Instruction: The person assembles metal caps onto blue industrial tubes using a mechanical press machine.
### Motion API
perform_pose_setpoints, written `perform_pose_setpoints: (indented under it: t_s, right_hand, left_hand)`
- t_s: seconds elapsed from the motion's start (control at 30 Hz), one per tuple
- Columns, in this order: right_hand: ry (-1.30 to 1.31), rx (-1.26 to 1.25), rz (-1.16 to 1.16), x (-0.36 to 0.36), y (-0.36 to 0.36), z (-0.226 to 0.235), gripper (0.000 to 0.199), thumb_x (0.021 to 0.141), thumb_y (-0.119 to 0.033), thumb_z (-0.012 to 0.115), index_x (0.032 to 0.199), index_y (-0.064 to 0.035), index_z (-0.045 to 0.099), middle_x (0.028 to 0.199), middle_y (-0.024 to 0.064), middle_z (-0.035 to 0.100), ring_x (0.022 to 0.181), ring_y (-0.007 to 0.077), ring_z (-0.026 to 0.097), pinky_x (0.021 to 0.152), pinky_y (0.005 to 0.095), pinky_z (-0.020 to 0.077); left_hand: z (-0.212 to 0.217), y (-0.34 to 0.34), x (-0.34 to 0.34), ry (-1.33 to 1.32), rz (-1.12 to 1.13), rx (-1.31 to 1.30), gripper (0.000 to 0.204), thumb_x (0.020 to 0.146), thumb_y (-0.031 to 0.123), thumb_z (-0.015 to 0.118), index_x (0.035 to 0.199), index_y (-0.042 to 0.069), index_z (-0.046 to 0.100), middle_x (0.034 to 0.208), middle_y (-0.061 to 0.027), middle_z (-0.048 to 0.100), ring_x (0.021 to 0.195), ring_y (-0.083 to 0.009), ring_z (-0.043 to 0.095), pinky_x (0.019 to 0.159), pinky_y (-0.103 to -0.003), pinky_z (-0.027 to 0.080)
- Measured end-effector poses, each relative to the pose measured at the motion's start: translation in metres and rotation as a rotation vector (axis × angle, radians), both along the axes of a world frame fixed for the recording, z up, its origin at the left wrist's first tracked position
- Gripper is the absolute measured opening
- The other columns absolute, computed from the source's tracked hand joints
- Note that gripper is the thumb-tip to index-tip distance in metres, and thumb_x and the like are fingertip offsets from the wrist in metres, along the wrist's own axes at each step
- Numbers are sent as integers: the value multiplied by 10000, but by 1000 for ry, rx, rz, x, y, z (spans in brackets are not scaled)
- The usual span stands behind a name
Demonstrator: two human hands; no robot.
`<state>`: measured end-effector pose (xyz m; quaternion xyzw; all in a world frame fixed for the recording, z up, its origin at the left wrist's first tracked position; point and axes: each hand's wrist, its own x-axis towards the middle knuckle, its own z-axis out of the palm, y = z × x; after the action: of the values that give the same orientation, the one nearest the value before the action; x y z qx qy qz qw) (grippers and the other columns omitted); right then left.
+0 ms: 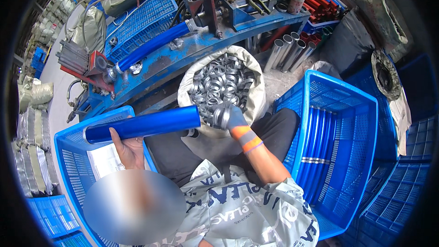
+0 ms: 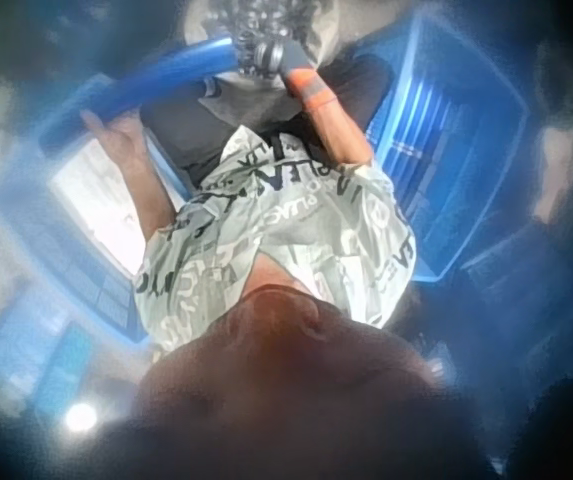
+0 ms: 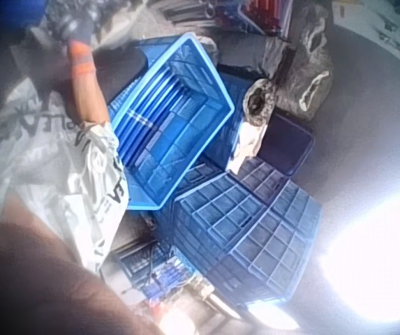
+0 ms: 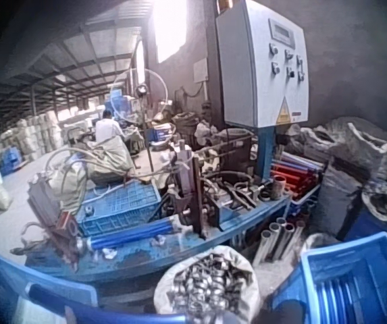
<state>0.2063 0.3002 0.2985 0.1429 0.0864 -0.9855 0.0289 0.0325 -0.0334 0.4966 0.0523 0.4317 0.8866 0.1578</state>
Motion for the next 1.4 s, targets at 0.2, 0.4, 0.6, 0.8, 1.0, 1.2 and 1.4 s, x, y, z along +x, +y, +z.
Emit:
perform_pose_setpoints:
  t_s: [0.2, 0.4, 0.6, 0.8, 1.0, 1.2, 1.4]
  right_hand:
    - [-123, 379, -200, -1, -46, 94, 297, 1069, -96, 741, 1339, 25, 759, 1044, 122, 806, 932, 220, 779, 728, 378, 638]
    - [-342, 704, -29, -8, -34, 67, 404, 1061, -312, 787, 1349, -30, 813, 1308, 86, 825, 1175, 216, 823, 883, 391, 700]
    - [28, 523, -94, 23, -48, 115, 681, 1104, -471, 782, 1610, -33, 655, 1538, 91, 732, 1400, 235, 725, 1117, 441, 654]
    - [270, 379, -179, 25, -57, 135, 789, 1099, -499, 807, 1690, -36, 567, 1694, 115, 619, 1523, 275, 643, 1246, 494, 579]
    - [384, 539, -342, 11, -65, 130, 867, 982, -138, 949, 1716, -5, 507, 1622, 129, 671, 1442, 256, 702, 1253, 419, 562]
    - [286, 724, -331, 12, -64, 141, 1097, 881, -79, 1024, 1775, 45, 401, 1652, 222, 637, 1445, 272, 694, 1206, 396, 579]
    - [264, 980, -277, 3, -58, 141, 962, 904, -40, 999, 1726, 55, 509, 1617, 171, 679, 1398, 233, 704, 1188, 376, 575]
  left_hand:
    - [-13, -23, 12, -50, 95, -6, 665, 1149, 575, 711, 1612, 111, 597, 1482, -173, 735, 1372, -330, 727, 1144, -549, 618]
    - [-14, -12, 13, -114, 43, 68, 670, 1147, 559, 722, 1612, 95, 594, 1479, -170, 740, 1376, -330, 728, 1142, -538, 628]
    - [-16, -19, 16, -106, 46, 83, 664, 1148, 543, 727, 1608, 82, 594, 1486, -173, 739, 1373, -330, 734, 1138, -525, 640]
    - [-14, -25, 20, -94, 43, 82, 648, 1155, 525, 723, 1609, 83, 593, 1491, -173, 732, 1381, -329, 731, 1137, -539, 645]
    - [-12, -25, 24, -27, 56, 40, 622, 1163, 489, 722, 1611, 78, 588, 1474, -176, 738, 1352, -318, 745, 1104, -523, 662]
    - [-6, -30, 26, 25, 76, -4, 603, 1154, 456, 743, 1594, 69, 601, 1437, -168, 753, 1301, -296, 763, 1036, -485, 681]
    - [-21, -38, 12, 48, 44, -76, 601, 1140, 469, 750, 1575, 77, 613, 1417, -148, 763, 1273, -287, 770, 1026, -461, 673]
